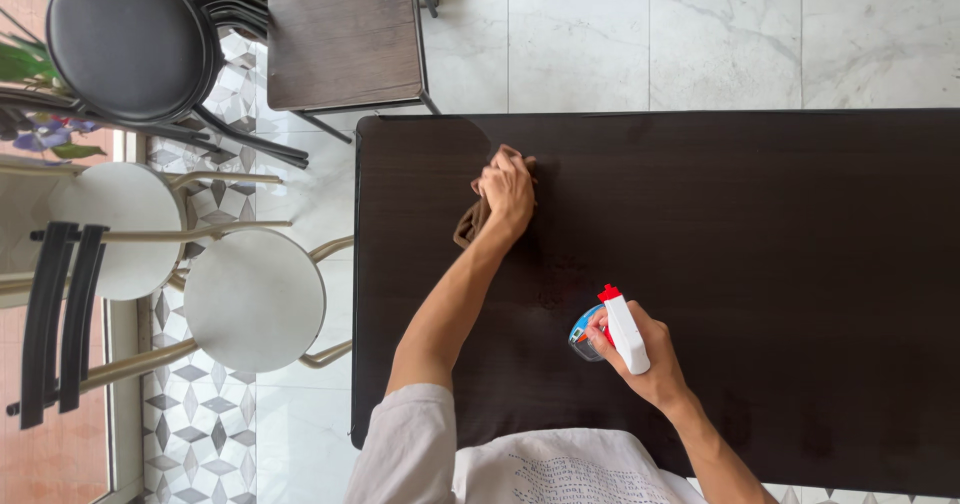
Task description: The person sprays a cleaning solution onto a dark wooden table and wipes the surface with a brown cloth. They repeatedly apply the spray and wipe different sections of the table to clean it.
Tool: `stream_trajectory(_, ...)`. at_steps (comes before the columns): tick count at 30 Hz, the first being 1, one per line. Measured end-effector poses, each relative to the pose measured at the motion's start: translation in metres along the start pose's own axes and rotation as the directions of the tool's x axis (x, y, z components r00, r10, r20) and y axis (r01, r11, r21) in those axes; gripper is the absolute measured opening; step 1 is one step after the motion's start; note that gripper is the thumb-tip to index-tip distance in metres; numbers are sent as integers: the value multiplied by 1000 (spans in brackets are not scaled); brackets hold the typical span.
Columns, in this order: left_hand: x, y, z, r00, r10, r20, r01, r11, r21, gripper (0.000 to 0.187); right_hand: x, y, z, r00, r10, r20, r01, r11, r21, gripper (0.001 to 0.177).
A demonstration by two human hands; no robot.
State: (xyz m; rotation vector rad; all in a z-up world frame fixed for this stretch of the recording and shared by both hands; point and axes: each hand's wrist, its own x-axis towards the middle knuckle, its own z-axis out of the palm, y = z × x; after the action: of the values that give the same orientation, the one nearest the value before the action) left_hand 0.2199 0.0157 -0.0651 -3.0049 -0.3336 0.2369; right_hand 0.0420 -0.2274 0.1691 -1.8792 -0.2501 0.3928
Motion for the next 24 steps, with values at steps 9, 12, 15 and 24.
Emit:
stream_trajectory(9, 21, -62, 15, 980, -187, 60, 188, 982, 2, 33, 7, 4, -6, 999, -24, -20, 24, 1000, -1, 18)
stream_trajectory(12, -5, -67, 25, 993, -114, 35, 116, 991, -61, 31, 9, 5, -6, 1000, -3, -26, 3, 1000, -4, 18)
stream_trajectory(15, -20, -41, 14, 995, -100, -6, 100, 995, 21, 30, 14, 5, -4, 999, -15, -28, 14, 999, -33, 17)
stream_trajectory(24, 54, -10, -5, 993, -116, -1, 116, 993, 11, 39, 18, 9, -1, 1000, 23, 7, -23, 999, 23, 18)
